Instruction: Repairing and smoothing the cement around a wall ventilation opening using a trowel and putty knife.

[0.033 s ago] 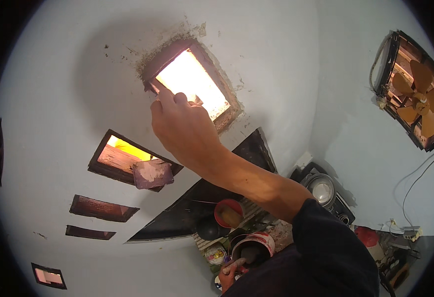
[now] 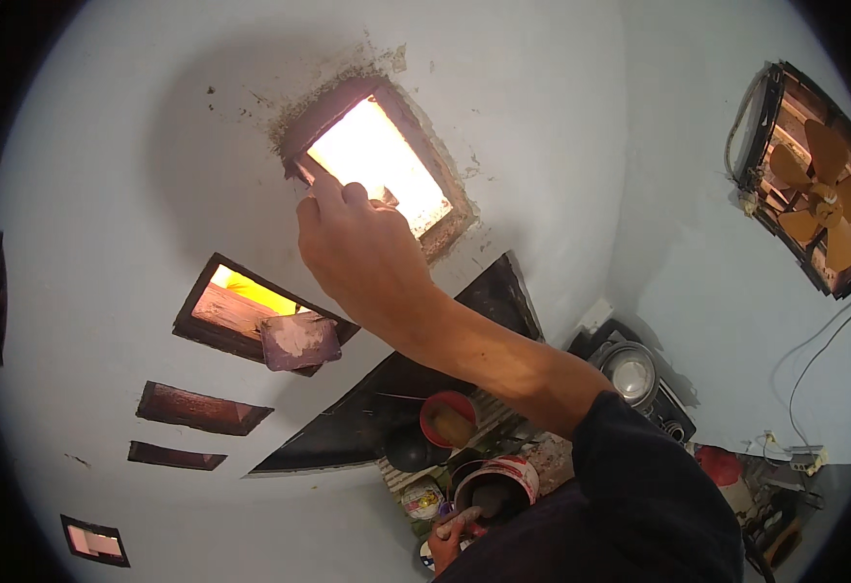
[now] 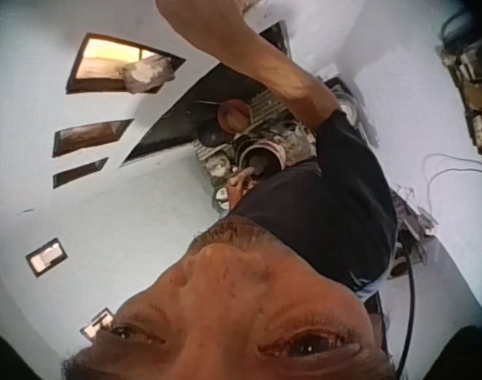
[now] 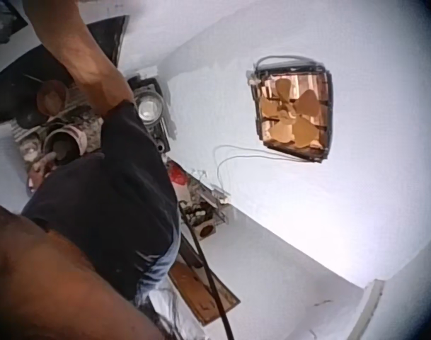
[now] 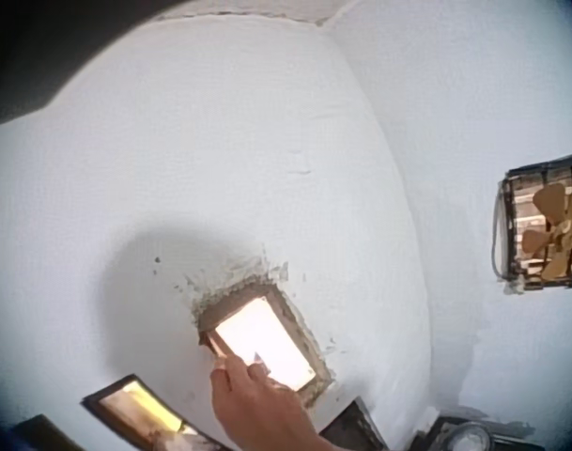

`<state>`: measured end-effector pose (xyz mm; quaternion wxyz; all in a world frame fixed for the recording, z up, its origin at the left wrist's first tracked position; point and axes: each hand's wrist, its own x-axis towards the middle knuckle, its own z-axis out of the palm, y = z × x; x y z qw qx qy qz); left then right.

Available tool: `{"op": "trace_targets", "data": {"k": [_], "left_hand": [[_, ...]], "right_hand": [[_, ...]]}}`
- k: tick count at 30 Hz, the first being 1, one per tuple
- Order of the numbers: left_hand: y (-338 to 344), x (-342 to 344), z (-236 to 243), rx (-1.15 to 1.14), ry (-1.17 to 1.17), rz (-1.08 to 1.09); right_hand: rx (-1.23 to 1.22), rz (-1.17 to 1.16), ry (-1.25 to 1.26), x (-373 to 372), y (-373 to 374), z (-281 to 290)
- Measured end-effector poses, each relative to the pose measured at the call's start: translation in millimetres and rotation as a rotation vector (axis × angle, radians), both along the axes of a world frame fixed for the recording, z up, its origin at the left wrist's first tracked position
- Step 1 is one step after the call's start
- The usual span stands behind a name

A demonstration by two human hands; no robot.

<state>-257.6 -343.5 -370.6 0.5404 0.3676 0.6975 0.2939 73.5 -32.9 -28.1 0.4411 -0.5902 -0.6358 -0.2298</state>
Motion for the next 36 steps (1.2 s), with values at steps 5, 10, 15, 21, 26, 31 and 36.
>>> {"op": "trace_targets", "data": {"k": [5,10,15,21,26,31,36], "left_hand": [[3,2,1,0.028,-0.049,-0.011],[0,-7,-14,-0.007,-0.076,0.019],[4,6,5,0.021,-0.047,0.011],[7,-1,-1,0.026,0.027,-0.070],[3,-6,-4,-0.028,-0.094,-0.099],[2,-40,-30,-0.085,-0.213,-0.064],[15,-81,-57,-0.088,-0.108,0.280]], "right_hand": [[0.059,0.076,-0.033,-6,4,-1],[0.084,0.164,-0.080,10,-2,-6],[0.052,0.193,-0.120,16,-12,-13],[0.070,0.293,0.025,-5,-30,-54],[0.067,0.320,0.503,31,-43,-76],[-0.121,0.367,0.882,40,-38,-88],[-0.176,0.324,0.765,30,-29,-49]]}}
